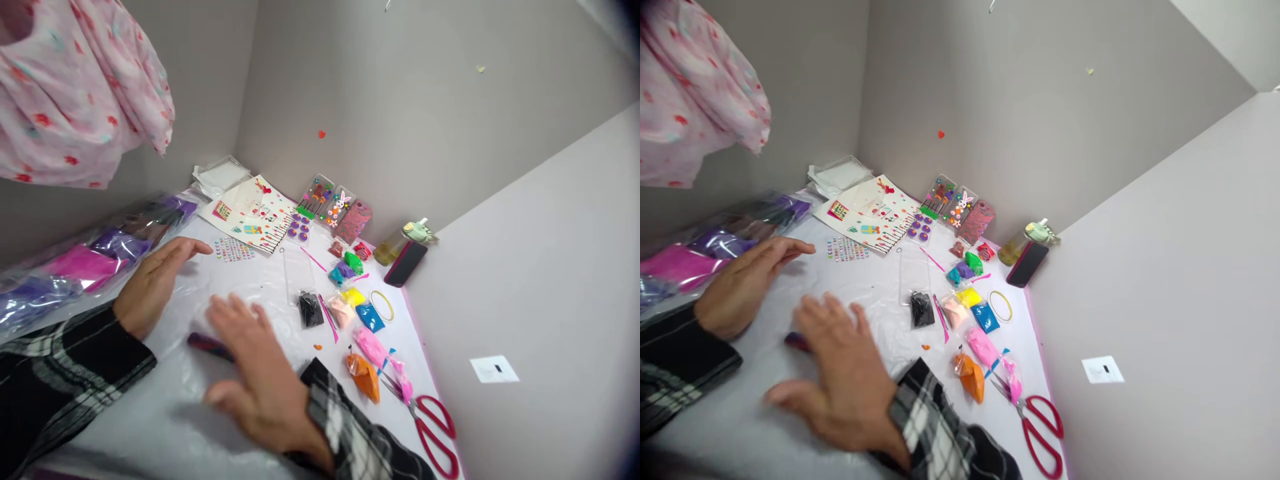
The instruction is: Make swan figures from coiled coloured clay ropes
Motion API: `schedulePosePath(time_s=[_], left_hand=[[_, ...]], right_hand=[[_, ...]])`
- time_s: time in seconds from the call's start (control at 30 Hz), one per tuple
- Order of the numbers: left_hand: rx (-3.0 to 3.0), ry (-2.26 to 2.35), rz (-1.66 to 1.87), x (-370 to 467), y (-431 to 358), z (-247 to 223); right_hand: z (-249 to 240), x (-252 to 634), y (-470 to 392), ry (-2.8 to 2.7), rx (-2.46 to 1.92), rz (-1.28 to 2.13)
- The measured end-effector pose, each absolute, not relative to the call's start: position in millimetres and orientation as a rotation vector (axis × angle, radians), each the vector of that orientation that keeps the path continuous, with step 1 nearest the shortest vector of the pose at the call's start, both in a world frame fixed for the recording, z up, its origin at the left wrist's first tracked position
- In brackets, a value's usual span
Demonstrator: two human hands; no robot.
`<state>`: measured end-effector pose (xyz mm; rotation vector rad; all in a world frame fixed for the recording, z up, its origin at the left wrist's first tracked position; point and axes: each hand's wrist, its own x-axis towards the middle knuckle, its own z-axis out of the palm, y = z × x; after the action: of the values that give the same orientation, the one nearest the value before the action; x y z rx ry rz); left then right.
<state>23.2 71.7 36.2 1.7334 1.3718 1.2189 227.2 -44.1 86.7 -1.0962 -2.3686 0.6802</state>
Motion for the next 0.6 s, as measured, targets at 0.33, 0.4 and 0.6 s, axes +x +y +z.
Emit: schedulePosePath(time_s=[0.33,0.4,0.6], left_hand=[[2.812,0.961,0.484,56.6,0.4,0.0],[2.831,0.981,0.425,69.1,21.4,-1.7],[2.821,0.958,0.384,86.2,64.2,7.1]], right_hand=[[81.4,310.8,-47.9,-1.847,-1.521,0.241],[70.4,323.2,-47.2,-1.873,-1.59,0.148],[63.7,353.1,-53.2,-2.088,-1.876,0.163]])
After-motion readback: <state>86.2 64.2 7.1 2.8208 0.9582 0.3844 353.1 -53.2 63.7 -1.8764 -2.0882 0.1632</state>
